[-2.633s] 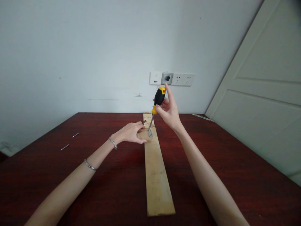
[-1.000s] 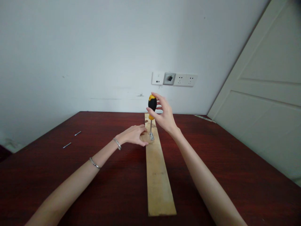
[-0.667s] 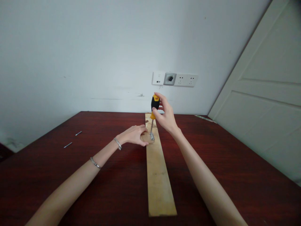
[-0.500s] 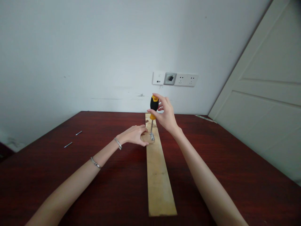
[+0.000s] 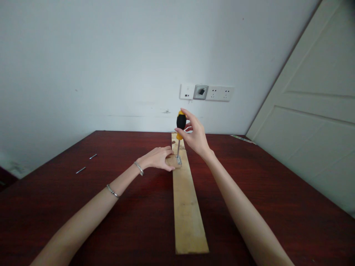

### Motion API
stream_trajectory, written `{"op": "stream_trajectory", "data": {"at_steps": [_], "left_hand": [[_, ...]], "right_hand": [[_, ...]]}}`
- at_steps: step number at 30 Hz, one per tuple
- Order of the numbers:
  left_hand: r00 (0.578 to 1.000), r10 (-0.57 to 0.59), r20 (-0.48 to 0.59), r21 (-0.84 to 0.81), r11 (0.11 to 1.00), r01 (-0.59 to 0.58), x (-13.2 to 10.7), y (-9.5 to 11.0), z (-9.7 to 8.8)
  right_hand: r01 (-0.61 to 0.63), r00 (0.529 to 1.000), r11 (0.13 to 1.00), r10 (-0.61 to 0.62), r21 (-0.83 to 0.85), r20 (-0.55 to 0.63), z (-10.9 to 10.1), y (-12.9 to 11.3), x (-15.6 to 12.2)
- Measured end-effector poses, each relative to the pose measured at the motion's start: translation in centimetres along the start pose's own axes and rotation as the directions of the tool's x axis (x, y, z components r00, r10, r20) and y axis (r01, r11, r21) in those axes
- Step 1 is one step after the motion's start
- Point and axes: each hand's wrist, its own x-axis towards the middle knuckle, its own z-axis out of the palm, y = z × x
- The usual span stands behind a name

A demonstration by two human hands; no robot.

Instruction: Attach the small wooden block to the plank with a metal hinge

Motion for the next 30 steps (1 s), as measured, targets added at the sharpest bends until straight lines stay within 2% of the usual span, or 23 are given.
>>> {"op": "stream_trajectory", "data": {"at_steps": [8, 11, 13, 17, 21, 26, 30], "left_hand": [[0.999, -0.019, 0.039, 0.014, 1.000, 0.018, -0.1, 0.0, 0.1], [0.999, -0.028, 0.032, 0.006, 1.000, 0.027, -0.3, -0.3, -0.1], [0.999, -0.028, 0.017, -0.003, 1.000, 0.028, -0.5, -0.6, -0.3], [0.999, -0.025, -0.021, -0.028, 0.999, 0.024, -0.6, -1.3, -0.7], [0.999, -0.026, -0.037, -0.050, 0.998, 0.024, -0.7, -1.7, -0.8], [0.999, -0.022, -0.039, -0.063, 0.998, 0.020, -0.7, -1.6, -0.9], [0.999, -0.019, -0.040, -0.062, 0.998, 0.017, -0.7, -1.6, -0.9]], "right_hand": [[-0.013, 0.997, 1.000, 0.014, 0.020, -0.082, -0.8, -0.7, 0.3], [-0.082, 0.987, 0.997, 0.083, 0.011, -0.138, -1.6, -0.1, 0.5], [-0.179, 0.973, 0.984, 0.173, -0.022, -0.152, -2.2, 0.9, 0.4], [-0.383, 0.922, 0.908, 0.388, -0.167, -0.003, -2.4, 4.2, -0.6], [-0.473, 0.823, 0.835, 0.533, -0.282, 0.198, -0.4, 7.0, -2.5], [-0.490, 0.697, 0.791, 0.608, -0.367, 0.381, 2.3, 8.2, -4.5], [-0.496, 0.639, 0.773, 0.633, -0.395, 0.437, 3.3, 8.7, -5.4]]}}
